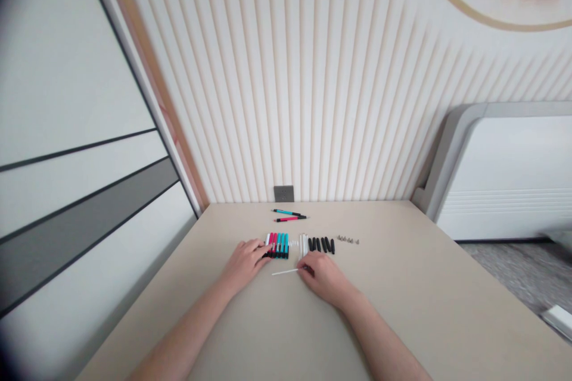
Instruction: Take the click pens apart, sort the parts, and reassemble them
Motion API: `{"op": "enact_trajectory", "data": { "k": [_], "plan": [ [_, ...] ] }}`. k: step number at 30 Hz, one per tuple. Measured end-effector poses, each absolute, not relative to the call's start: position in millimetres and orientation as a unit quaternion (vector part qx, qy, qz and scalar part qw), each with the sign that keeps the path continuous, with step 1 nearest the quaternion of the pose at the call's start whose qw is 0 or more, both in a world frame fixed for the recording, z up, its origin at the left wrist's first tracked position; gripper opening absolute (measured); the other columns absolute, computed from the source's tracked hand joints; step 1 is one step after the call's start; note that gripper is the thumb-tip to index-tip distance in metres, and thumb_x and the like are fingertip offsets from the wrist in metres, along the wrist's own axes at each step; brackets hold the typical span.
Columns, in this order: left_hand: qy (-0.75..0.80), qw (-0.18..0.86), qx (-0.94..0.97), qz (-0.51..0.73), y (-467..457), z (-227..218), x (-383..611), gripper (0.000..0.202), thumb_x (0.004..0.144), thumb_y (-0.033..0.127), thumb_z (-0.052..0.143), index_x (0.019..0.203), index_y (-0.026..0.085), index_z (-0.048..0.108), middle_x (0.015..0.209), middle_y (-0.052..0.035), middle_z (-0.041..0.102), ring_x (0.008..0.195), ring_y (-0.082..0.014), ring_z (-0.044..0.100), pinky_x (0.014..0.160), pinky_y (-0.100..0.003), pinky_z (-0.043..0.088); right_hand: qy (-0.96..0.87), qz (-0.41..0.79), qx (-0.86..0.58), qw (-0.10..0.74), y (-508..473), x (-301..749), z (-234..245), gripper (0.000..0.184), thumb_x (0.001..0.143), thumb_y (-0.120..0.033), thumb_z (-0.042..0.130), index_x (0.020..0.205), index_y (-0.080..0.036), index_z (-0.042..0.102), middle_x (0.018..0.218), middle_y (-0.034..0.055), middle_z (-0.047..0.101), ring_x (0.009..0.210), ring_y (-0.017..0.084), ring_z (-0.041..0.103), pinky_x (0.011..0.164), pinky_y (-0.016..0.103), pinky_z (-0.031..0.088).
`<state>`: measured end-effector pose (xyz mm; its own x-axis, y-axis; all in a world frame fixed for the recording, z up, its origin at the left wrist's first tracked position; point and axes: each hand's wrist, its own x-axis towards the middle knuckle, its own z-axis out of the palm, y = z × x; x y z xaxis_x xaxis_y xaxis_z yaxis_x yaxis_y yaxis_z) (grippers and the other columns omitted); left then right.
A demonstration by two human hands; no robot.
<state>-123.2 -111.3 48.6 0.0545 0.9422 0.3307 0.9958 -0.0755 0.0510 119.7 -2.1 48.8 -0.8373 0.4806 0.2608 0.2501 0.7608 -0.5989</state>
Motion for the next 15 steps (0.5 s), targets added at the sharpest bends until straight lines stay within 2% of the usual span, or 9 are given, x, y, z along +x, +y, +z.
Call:
{"op": "enact_trajectory", "data": {
  "k": [6,11,15],
  "plan": [
    [-0.676,0.086,-0.720,-0.131,-107.2,46.9,-123.0,0.021,0.091,0.027,0.063,0.112,0.027,0.067,0.102,-0.0036,0.064,0.094,-0.0197,0.061,0.081,-0.033,0.044,-0.916,0.285,-0.201,0.199,-1.5,119.8,49.0,0.016,0.089,-0.019,0.053,0.090,-0.021,0.069,0.087,0.0036,0.069,0.083,0.018,0.061,0.077,0.028,0.045],
    [-0.675,0.097,-0.719,-0.130,-106.2,48.5,-121.2,0.028,0.092,0.029,0.061,0.120,0.028,0.063,0.106,-0.0050,0.062,0.094,-0.0197,0.060,0.080,-0.033,0.044,-0.917,0.288,-0.195,0.194,-2.5,120.4,50.7,0.017,0.090,-0.021,0.052,0.090,-0.021,0.069,0.086,0.0039,0.068,0.083,0.018,0.060,0.077,0.029,0.045],
    [-0.663,0.094,-0.730,-0.138,-106.5,52.2,-118.9,0.024,0.094,0.028,0.058,0.116,0.027,0.065,0.106,-0.0058,0.062,0.094,-0.0202,0.059,0.081,-0.034,0.044,-0.917,0.291,-0.201,0.184,-4.0,120.2,53.4,0.019,0.091,-0.024,0.050,0.090,-0.021,0.069,0.086,0.0051,0.068,0.083,0.019,0.060,0.077,0.031,0.045]
  ]
}}
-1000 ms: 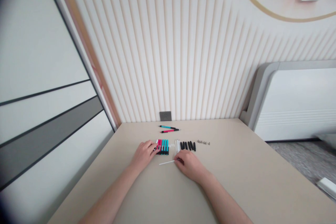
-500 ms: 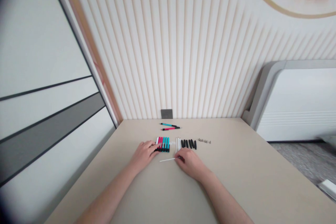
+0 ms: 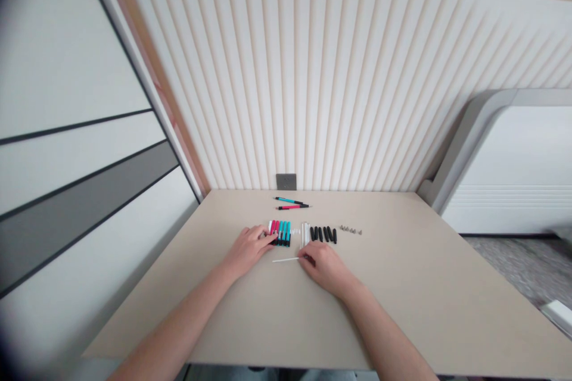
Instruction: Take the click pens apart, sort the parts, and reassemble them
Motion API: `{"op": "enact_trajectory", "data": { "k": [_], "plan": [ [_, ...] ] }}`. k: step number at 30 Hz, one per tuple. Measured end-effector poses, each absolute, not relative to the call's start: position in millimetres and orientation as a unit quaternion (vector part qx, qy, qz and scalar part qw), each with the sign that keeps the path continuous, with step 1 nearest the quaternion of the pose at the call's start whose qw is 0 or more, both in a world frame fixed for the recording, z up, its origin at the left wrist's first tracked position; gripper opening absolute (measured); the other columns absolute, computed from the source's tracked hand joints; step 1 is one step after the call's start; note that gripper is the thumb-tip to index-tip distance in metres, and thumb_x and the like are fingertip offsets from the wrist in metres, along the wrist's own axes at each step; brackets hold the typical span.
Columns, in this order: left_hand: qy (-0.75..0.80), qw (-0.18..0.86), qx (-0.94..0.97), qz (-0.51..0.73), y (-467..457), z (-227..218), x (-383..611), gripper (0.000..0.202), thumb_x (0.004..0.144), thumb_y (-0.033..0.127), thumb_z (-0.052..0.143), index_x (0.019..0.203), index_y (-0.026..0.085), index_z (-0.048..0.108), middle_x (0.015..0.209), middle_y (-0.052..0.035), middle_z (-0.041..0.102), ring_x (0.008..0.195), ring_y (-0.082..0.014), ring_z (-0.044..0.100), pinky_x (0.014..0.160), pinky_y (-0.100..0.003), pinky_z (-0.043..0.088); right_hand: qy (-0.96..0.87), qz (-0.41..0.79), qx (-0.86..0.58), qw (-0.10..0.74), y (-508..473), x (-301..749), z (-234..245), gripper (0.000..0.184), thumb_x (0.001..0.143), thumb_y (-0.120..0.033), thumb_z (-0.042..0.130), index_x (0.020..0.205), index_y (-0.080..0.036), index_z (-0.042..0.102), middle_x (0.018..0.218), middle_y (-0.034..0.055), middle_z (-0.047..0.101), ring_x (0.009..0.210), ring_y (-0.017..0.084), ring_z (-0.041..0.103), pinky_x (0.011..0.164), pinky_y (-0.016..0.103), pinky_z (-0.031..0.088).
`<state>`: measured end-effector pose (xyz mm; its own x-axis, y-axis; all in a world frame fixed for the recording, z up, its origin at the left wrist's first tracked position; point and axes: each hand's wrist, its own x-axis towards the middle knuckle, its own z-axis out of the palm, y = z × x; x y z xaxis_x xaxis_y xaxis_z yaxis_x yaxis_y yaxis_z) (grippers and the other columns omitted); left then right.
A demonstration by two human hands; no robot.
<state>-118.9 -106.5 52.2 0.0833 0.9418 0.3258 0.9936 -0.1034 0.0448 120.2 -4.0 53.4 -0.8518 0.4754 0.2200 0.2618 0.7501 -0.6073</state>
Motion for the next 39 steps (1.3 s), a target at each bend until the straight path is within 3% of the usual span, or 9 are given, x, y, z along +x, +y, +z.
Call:
{"op": "enact_trajectory", "data": {
  "k": [4,13,24,28,33,39],
  "plan": [
    [-0.623,0.091,-0.757,-0.172,-110.8,58.5,-111.1,0.025,0.097,0.029,0.050,0.117,0.024,0.064,0.104,-0.0068,0.063,0.096,-0.0203,0.058,0.083,-0.035,0.041,-0.916,0.287,-0.206,0.189,-4.1,118.8,54.3,0.021,0.091,-0.024,0.048,0.091,-0.020,0.068,0.083,0.0053,0.066,0.079,0.019,0.058,0.074,0.030,0.045],
    [-0.573,0.073,-0.803,-0.147,-112.6,57.6,-96.7,0.027,0.100,0.025,0.041,0.098,0.022,0.068,0.082,-0.0039,0.064,0.083,-0.0180,0.058,0.075,-0.033,0.040,-0.874,0.335,-0.217,0.278,-0.8,114.9,46.8,0.023,0.092,-0.032,0.048,0.092,-0.020,0.068,0.083,0.0051,0.065,0.076,0.018,0.058,0.071,0.029,0.046],
    [-0.603,0.060,-0.754,-0.254,-114.7,54.2,-96.0,0.033,0.096,0.018,0.043,0.126,0.022,0.057,0.094,-0.0051,0.073,0.084,-0.0184,0.066,0.080,-0.033,0.049,-0.807,0.305,-0.356,0.359,16.7,117.0,39.5,0.036,0.092,-0.045,0.045,0.093,-0.018,0.069,0.084,0.0083,0.070,0.070,0.020,0.058,0.066,0.032,0.047],
    [-0.621,0.066,-0.740,-0.250,-100.6,56.4,-77.6,0.026,0.092,0.015,0.045,0.101,0.022,0.069,0.084,-0.0048,0.073,0.079,-0.0185,0.066,0.078,-0.033,0.050,-0.790,0.288,-0.390,0.376,23.5,119.1,36.3,0.039,0.091,-0.049,0.044,0.091,-0.019,0.069,0.081,0.0086,0.071,0.067,0.021,0.059,0.065,0.033,0.047],
    [-0.654,0.048,-0.729,-0.197,-67.0,68.1,-35.4,0.024,0.090,0.014,0.049,0.077,0.019,0.068,0.074,-0.0047,0.071,0.075,-0.0199,0.066,0.072,-0.031,0.049,-0.780,0.292,-0.403,0.380,26.1,121.5,36.4,0.035,0.090,-0.046,0.045,0.088,-0.020,0.068,0.078,0.0070,0.071,0.066,0.021,0.061,0.065,0.032,0.047],
    [-0.679,0.060,-0.708,-0.183,-45.6,59.2,-11.0,0.026,0.092,0.016,0.047,0.074,0.016,0.067,0.076,-0.0104,0.071,0.079,-0.0258,0.068,0.074,-0.038,0.048,-0.782,0.286,-0.400,0.382,28.0,120.9,37.1,0.032,0.090,-0.042,0.046,0.087,-0.020,0.069,0.079,0.0069,0.072,0.067,0.021,0.062,0.065,0.032,0.047]
  ]
}}
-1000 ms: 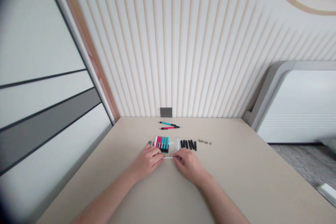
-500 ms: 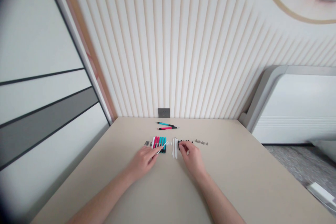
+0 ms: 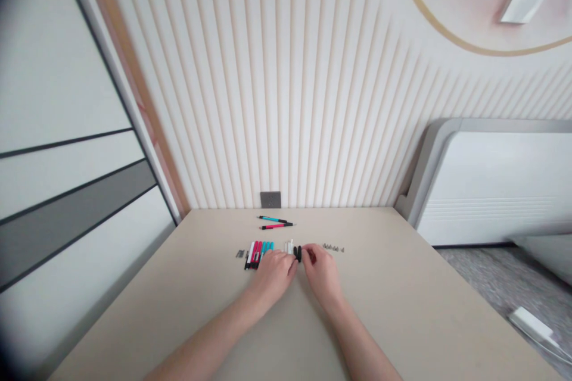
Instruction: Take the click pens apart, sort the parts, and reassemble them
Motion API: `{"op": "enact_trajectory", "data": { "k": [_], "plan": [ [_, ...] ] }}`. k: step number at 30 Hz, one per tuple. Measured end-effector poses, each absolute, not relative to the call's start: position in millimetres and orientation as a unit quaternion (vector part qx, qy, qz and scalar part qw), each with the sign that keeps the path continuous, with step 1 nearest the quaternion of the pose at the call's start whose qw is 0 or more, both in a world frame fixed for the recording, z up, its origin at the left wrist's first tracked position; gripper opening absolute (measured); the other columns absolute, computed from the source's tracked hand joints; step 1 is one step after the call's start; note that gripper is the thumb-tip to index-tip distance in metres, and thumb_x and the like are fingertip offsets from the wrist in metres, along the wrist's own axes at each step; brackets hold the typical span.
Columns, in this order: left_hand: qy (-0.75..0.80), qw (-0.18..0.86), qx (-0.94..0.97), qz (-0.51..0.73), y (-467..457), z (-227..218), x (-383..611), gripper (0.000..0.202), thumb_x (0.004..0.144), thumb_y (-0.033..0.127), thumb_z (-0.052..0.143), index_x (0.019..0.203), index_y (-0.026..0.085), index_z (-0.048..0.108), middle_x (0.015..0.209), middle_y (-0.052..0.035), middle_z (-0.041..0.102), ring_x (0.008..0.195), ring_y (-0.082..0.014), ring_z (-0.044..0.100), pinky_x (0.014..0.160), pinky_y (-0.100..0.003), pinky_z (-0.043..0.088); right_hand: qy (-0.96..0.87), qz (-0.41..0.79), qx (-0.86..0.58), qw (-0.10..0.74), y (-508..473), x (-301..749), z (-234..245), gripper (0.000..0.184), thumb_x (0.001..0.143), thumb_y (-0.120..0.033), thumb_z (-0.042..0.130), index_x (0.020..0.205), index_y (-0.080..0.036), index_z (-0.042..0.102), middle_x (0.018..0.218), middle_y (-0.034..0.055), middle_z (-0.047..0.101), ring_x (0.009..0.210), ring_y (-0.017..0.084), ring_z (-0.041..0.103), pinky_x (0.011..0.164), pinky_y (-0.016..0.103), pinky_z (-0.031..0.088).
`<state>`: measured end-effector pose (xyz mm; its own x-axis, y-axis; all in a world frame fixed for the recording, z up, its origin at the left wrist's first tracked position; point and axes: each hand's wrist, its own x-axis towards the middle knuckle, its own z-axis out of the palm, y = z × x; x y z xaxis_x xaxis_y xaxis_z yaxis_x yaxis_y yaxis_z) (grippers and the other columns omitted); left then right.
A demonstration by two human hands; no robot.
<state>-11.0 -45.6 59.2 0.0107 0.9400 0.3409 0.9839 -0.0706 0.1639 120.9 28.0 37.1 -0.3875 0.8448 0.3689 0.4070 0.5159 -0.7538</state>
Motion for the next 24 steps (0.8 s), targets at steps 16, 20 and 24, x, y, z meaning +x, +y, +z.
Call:
{"op": "enact_trajectory", "data": {
  "k": [16,20,24],
  "plan": [
    [-0.691,0.054,-0.697,-0.185,-56.5,56.0,-21.2,0.017,0.092,0.020,0.053,0.104,0.020,0.065,0.095,-0.0076,0.070,0.091,-0.0253,0.065,0.078,-0.037,0.047,-0.769,0.315,-0.419,0.366,30.1,122.3,34.2,0.036,0.090,-0.037,0.045,0.116,-0.019,0.062,0.085,0.0048,0.072,0.073,0.020,0.065,0.073,0.032,0.050],
    [-0.655,0.038,-0.733,-0.180,-64.5,55.9,-18.6,0.014,0.093,0.027,0.055,0.092,0.019,0.067,0.090,-0.0068,0.068,0.092,-0.0245,0.063,0.080,-0.038,0.047,-0.766,0.278,-0.455,0.359,33.3,125.5,32.5,0.031,0.089,-0.037,0.043,0.098,-0.021,0.067,0.084,0.0058,0.072,0.074,0.021,0.066,0.072,0.033,0.048],
    [-0.627,0.037,-0.760,-0.166,-63.9,50.7,1.9,0.023,0.092,0.038,0.058,0.086,0.018,0.067,0.088,-0.0073,0.067,0.088,-0.0250,0.063,0.080,-0.040,0.047,-0.758,0.263,-0.474,0.362,36.3,127.0,31.8,0.030,0.088,-0.035,0.042,0.095,-0.021,0.068,0.083,0.0064,0.072,0.073,0.021,0.066,0.070,0.033,0.048]
  ]
}}
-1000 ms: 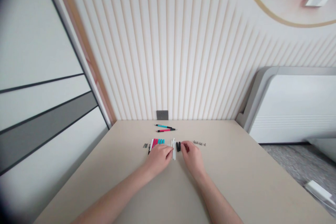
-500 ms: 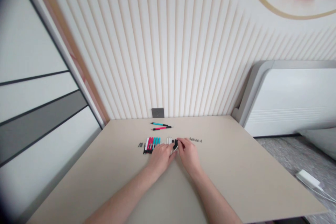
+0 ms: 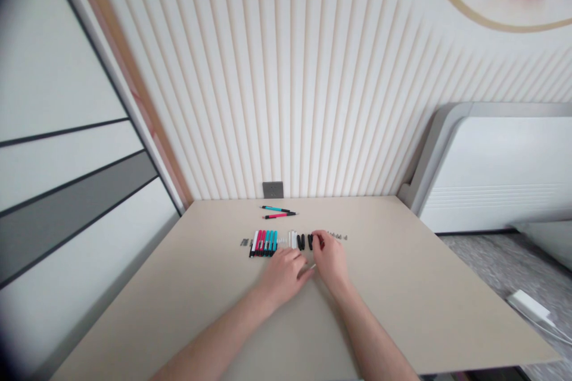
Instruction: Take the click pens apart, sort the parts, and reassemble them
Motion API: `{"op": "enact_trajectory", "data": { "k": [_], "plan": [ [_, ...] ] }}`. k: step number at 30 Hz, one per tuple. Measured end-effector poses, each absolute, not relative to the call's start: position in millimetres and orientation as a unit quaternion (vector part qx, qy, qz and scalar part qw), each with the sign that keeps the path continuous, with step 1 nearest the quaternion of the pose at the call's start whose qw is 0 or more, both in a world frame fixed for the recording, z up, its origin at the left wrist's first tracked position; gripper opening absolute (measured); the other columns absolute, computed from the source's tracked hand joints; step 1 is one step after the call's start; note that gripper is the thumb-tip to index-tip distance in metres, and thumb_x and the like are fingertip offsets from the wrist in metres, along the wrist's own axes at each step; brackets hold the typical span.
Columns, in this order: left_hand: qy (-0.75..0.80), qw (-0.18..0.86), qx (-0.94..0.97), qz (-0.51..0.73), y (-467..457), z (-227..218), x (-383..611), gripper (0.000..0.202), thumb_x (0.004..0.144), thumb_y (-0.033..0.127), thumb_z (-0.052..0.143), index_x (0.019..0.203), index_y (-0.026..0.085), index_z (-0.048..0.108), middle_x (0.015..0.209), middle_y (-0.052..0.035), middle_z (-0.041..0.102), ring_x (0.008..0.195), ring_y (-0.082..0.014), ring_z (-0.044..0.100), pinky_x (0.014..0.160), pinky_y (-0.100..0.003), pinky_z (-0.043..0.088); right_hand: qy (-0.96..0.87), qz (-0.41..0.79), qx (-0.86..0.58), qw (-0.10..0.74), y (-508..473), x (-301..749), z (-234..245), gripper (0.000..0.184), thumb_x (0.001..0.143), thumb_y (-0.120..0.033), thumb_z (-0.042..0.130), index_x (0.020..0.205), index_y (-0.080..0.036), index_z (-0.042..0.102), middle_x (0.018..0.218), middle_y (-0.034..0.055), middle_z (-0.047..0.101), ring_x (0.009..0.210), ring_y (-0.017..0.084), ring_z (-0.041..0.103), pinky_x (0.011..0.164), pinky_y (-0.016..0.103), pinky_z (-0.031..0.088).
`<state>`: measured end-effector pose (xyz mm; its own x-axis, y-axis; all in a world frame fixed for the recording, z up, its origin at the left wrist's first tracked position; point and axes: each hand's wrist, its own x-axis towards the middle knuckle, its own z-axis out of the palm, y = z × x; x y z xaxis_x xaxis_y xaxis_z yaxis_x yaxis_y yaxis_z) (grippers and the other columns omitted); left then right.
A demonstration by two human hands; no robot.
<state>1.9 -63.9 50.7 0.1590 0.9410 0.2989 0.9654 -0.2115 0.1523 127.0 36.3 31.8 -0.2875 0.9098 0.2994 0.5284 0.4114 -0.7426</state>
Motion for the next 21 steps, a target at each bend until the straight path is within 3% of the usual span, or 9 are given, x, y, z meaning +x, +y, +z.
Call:
{"op": "enact_trajectory", "data": {
  "k": [5,10,21],
  "plan": [
    [-0.632,0.028,-0.765,-0.119,-57.4,43.8,24.8,0.018,0.093,0.028,0.054,0.090,0.016,0.067,0.088,-0.0076,0.068,0.090,-0.0251,0.063,0.080,-0.039,0.048,-0.758,0.260,-0.480,0.357,37.4,125.5,31.5,0.031,0.088,-0.034,0.042,0.095,-0.020,0.069,0.086,0.0060,0.073,0.074,0.020,0.066,0.072,0.031,0.048],
    [-0.656,0.008,-0.751,-0.072,-57.2,45.5,28.1,0.031,0.095,0.008,0.037,0.091,0.016,0.067,0.090,-0.0069,0.069,0.091,-0.0232,0.064,0.080,-0.037,0.049,-0.764,0.258,-0.471,0.357,35.9,124.8,32.9,0.032,0.088,-0.035,0.042,0.094,-0.020,0.069,0.081,0.0045,0.072,0.068,0.019,0.064,0.069,0.030,0.047],
    [-0.723,-0.069,-0.687,-0.019,-74.9,56.3,38.2,0.038,0.084,-0.005,0.034,0.096,0.010,0.067,0.092,-0.0135,0.069,0.089,-0.0271,0.067,0.075,-0.036,0.050,-0.759,0.265,-0.462,0.375,33.7,127.8,36.0,0.033,0.087,-0.037,0.043,0.095,-0.019,0.069,0.083,0.0061,0.073,0.070,0.020,0.064,0.070,0.030,0.047]
  ]
}}
